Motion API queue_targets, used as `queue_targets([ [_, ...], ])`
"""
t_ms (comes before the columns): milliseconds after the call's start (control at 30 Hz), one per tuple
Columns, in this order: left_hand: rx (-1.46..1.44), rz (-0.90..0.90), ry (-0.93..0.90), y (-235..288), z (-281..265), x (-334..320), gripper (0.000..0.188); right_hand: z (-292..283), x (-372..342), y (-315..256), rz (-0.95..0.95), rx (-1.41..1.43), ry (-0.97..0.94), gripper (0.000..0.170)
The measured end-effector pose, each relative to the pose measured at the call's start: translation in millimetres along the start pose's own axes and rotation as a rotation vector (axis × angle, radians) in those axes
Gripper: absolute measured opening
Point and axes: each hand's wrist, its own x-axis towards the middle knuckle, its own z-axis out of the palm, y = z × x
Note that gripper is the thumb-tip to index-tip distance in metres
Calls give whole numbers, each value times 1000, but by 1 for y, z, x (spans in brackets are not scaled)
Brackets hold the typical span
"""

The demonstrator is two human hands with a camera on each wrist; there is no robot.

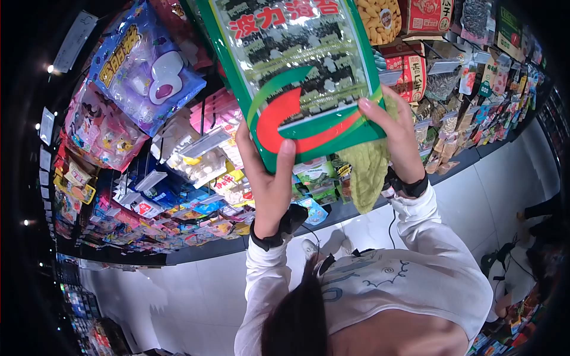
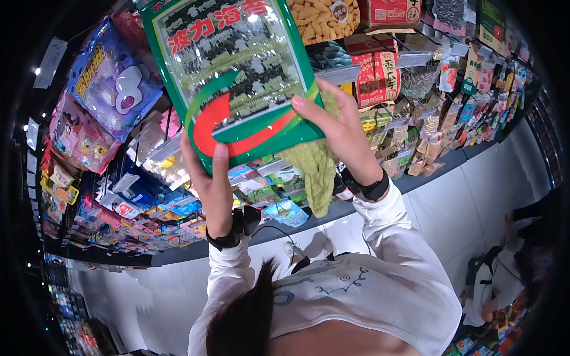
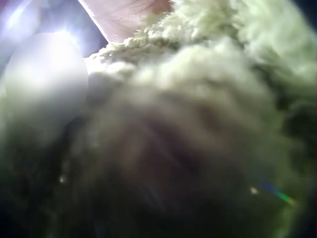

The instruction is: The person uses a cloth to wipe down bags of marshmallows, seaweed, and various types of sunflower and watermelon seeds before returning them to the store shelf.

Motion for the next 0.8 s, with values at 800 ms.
queue_targets([
  [800, 435, 612, -36, 85, -38, 126, 48, 26, 68, -44, -261, -247, -79, 45],
])
